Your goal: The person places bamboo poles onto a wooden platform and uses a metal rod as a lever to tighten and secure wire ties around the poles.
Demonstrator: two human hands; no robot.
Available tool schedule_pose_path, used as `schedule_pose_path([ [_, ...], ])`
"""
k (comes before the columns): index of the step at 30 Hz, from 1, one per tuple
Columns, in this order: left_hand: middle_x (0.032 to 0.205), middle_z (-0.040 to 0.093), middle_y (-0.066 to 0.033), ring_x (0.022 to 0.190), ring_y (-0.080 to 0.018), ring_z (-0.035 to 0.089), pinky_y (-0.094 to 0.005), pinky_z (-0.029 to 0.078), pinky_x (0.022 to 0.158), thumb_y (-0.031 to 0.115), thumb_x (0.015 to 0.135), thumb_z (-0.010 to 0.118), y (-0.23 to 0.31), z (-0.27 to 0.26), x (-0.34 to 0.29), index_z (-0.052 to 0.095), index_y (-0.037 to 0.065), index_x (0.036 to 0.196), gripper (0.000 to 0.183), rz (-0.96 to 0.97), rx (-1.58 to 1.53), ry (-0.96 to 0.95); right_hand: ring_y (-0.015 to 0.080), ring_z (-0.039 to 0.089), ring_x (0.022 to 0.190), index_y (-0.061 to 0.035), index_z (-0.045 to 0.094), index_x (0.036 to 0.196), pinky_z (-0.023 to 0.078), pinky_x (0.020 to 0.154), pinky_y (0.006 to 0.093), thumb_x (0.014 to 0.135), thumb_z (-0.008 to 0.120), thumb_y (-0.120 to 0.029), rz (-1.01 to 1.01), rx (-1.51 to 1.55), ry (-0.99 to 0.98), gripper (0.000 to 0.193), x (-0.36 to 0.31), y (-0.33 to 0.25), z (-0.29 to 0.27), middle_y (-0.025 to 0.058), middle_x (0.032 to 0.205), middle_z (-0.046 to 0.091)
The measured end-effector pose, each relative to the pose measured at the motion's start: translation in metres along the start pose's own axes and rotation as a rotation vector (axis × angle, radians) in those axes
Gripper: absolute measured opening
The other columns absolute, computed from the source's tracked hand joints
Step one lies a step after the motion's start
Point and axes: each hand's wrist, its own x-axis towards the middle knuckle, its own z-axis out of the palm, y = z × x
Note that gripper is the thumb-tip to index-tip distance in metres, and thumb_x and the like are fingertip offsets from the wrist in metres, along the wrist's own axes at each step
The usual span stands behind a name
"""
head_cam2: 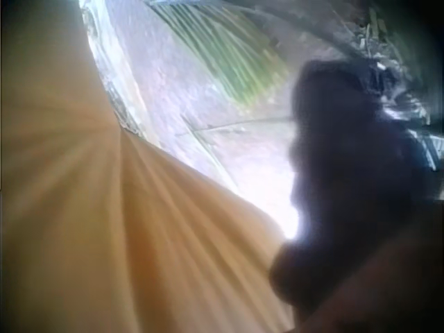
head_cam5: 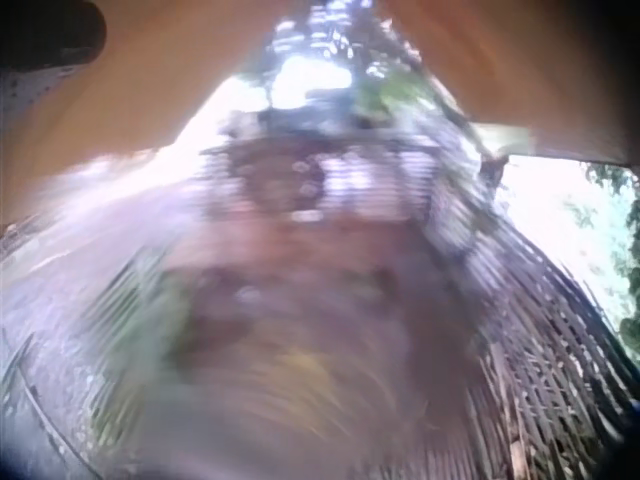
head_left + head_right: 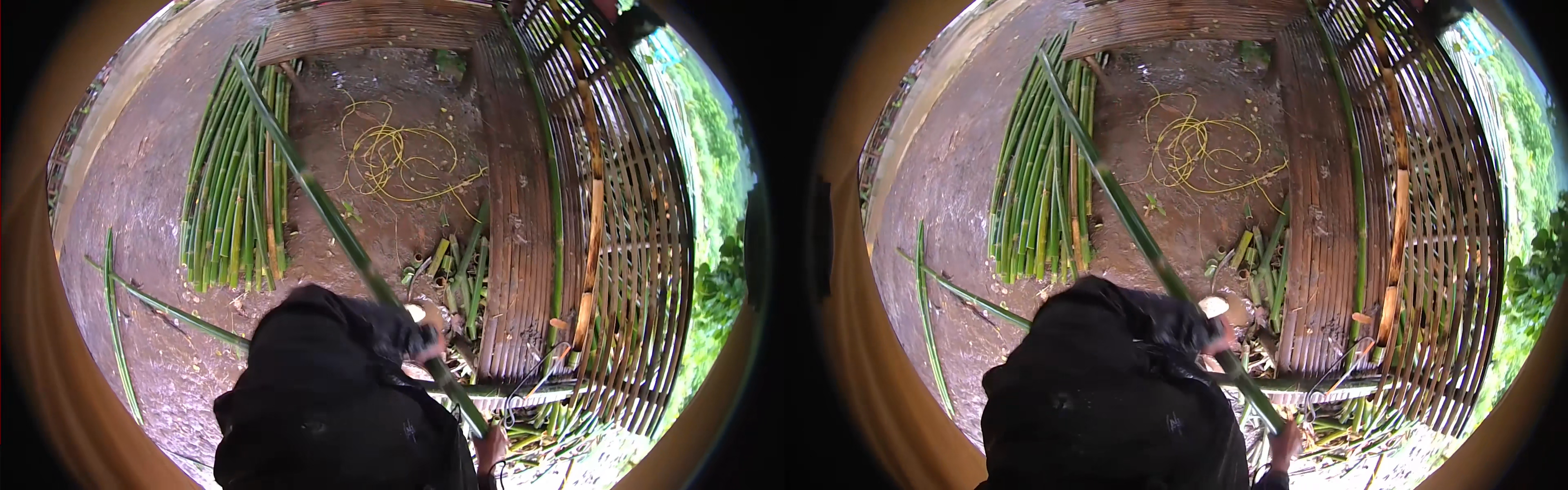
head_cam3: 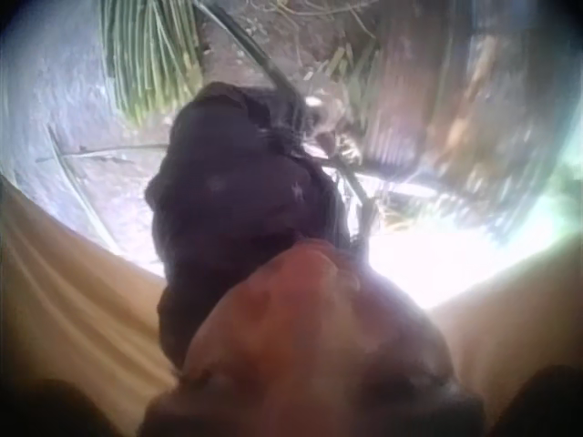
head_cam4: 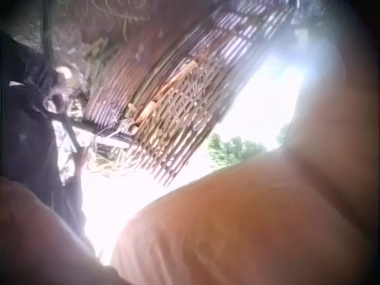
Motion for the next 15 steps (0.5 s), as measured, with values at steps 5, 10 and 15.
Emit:
schedule_pose_path([
  [5, 0.103, 0.074, -0.0128, 0.094, -0.0347, 0.071, -0.0462, 0.054, 0.085, 0.028, 0.077, 0.075, -0.262, 0.164, -0.041, 0.075, 0.012, 0.103, 0.030, -0.303, -1.065, -0.392, 0.0468, 0.069, 0.093, -0.0071, 0.061, 0.119, 0.054, 0.080, 0.0565, 0.079, 0.075, -0.043, -0.182, 0.161, -0.205, 0.056, 0.149, -0.259, -0.056, 0.0242, 0.100, 0.073],
  [10, 0.103, 0.072, -0.0175, 0.104, -0.0318, 0.069, -0.0407, 0.051, 0.099, 0.033, 0.088, 0.076, -0.258, 0.179, -0.125, 0.060, -0.002, 0.130, 0.056, -1.844, -1.260, 0.106, 0.0466, 0.069, 0.100, 0.0014, 0.062, 0.125, 0.054, 0.086, 0.0535, 0.082, 0.076, -0.048, -0.526, 0.435, -0.388, 0.067, 0.220, -0.513, -0.037, 0.0290, 0.108, 0.070],
  [15, 0.086, 0.066, -0.0127, 0.072, -0.0269, 0.072, -0.0424, 0.062, 0.068, 0.027, 0.092, 0.072, -0.207, 0.197, -0.200, 0.062, -0.003, 0.110, 0.036, -1.969, -2.746, 0.400, 0.0441, 0.062, 0.119, 0.0022, 0.059, 0.135, 0.050, 0.098, 0.0499, 0.089, 0.072, -0.048, -0.886, 0.846, -0.441, 0.069, 0.197, -0.570, -0.041, 0.0328, 0.130, 0.062],
])
